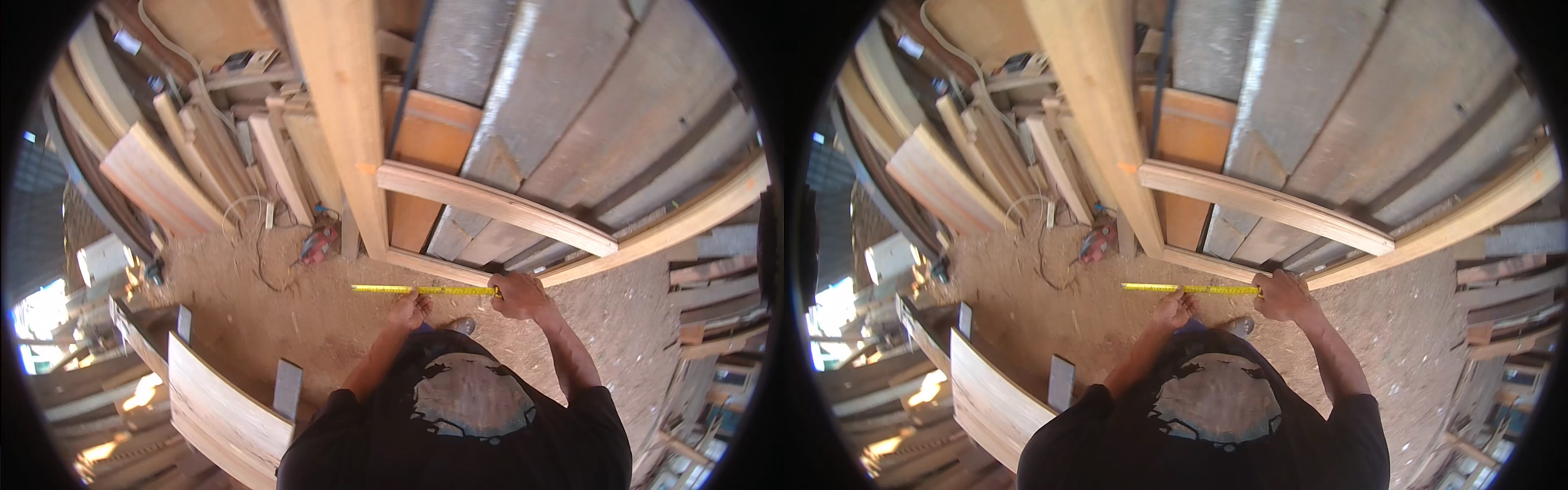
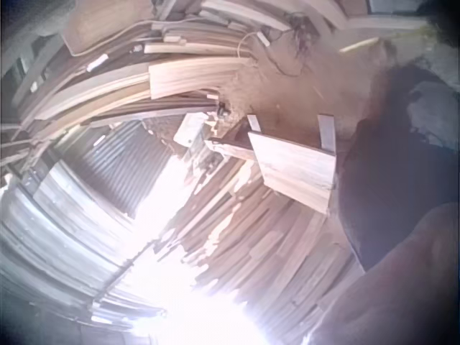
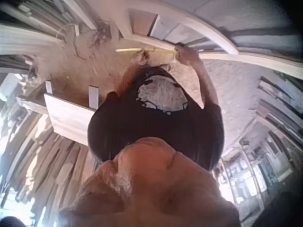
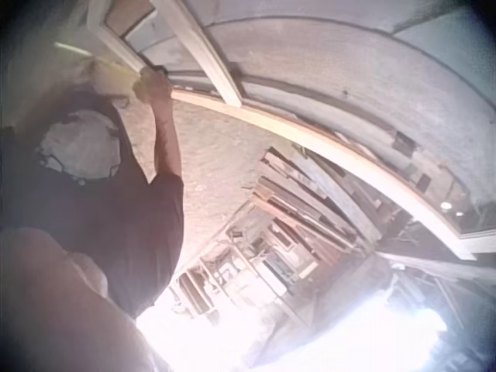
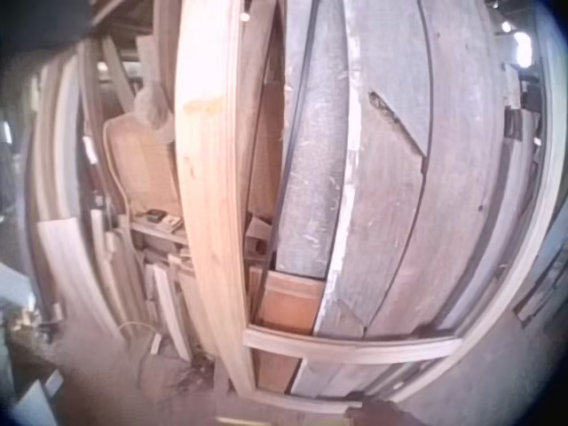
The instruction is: The person measures a wooden board with a tape measure, then measures a wooden frame. They use a square to mark a corner on the board and then mark a line on a thin wooden strip with a square and a pencil.
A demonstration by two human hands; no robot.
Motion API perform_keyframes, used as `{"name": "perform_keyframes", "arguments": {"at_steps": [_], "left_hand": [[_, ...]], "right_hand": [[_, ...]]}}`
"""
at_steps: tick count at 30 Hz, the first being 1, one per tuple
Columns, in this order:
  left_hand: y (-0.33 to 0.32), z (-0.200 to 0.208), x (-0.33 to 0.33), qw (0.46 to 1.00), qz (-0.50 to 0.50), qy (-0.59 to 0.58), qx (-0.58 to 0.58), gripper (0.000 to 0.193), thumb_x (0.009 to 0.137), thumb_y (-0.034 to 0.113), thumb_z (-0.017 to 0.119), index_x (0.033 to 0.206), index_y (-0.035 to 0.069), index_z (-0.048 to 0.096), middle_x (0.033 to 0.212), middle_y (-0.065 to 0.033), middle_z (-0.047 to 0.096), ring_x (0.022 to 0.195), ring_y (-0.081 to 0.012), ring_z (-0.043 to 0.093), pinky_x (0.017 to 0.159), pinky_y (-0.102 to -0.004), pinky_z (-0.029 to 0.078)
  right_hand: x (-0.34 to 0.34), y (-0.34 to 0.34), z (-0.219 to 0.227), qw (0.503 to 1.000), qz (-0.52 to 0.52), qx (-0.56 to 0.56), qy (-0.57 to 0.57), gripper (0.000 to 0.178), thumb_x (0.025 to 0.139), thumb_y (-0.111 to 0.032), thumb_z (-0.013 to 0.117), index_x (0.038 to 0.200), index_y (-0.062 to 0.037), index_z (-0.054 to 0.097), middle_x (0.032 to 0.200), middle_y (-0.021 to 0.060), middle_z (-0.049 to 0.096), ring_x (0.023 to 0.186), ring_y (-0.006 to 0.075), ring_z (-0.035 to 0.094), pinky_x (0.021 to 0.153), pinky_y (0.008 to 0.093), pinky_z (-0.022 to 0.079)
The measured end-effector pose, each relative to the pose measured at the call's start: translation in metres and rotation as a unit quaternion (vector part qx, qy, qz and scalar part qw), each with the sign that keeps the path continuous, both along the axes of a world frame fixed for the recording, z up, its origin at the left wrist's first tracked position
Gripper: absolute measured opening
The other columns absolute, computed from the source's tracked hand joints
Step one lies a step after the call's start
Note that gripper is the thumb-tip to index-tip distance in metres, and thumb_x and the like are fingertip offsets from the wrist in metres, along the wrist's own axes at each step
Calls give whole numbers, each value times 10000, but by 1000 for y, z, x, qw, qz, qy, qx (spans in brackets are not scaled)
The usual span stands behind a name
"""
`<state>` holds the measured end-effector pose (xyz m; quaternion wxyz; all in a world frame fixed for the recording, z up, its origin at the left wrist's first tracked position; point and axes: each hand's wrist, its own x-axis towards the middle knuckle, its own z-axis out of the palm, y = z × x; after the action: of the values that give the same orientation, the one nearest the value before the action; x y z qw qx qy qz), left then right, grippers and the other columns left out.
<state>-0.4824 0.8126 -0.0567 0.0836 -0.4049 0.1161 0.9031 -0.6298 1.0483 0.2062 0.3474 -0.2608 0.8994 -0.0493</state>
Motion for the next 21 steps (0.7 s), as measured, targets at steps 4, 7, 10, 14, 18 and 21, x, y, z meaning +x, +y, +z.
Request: {"name": "perform_keyframes", "arguments": {"at_steps": [4, 7, 10, 14, 18, 21], "left_hand": [[-25, -71, 32, 989, 150, -2, -6, 214, 1047, 253, 557, 921, 84, 593, 782, -100, 630, 673, -243, 617, 648, -436, 554], [-86, -108, 69, 960, 260, -96, -38, 286, 1067, 295, 510, 878, 87, 562, 699, -78, 574, 619, -221, 575, 572, -417, 530], [-134, -112, 99, 929, 305, -193, -82, 296, 1075, 290, 498, 880, 73, 547, 710, -60, 527, 595, -202, 526, 539, -392, 515], [-107, -71, 51, 905, 381, -187, -43, 271, 1071, 285, 508, 923, 60, 534, 758, -58, 542, 614, -190, 542, 520, -381, 510], [-56, -49, 35, 934, 336, -65, -102, 259, 1048, 289, 552, 1090, 34, 547, 859, -81, 617, 673, -181, 594, 561, -356, 515], [10, -39, 16, 943, 275, -64, -174, 255, 1042, 270, 559, 1139, 34, 552, 926, -87, 648, 726, -183, 616, 619, -353, 529]], "right_hand": [[-21, -41, 47, 994, 73, 83, 1, 436, 875, -325, 628, 1289, -187, 621, 1176, 228, 631, 1088, 417, 637, 963, 541, 493], [-64, -41, 91, 981, 115, 124, 91, 511, 867, -320, 645, 1365, -212, 605, 1221, 199, 613, 1161, 376, 596, 978, 501, 496], [-84, -66, 167, 961, 168, 99, 196, 396, 844, -209, 636, 1236, -194, 695, 1116, 188, 642, 1065, 375, 615, 954, 472, 501], [-102, -104, 212, 939, 248, 75, 227, 328, 820, -181, 635, 1134, -140, 722, 1047, 199, 655, 1018, 380, 629, 940, 473, 495], [-113, -149, 199, 890, 346, 3, 297, 281, 788, -154, 638, 1051, -84, 706, 986, 198, 651, 941, 391, 635, 854, 477, 502], [-130, -166, 178, 867, 389, -10, 312, 301, 776, -188, 653, 1043, -58, 707, 990, 202, 659, 991, 373, 644, 868, 485, 500]]}}
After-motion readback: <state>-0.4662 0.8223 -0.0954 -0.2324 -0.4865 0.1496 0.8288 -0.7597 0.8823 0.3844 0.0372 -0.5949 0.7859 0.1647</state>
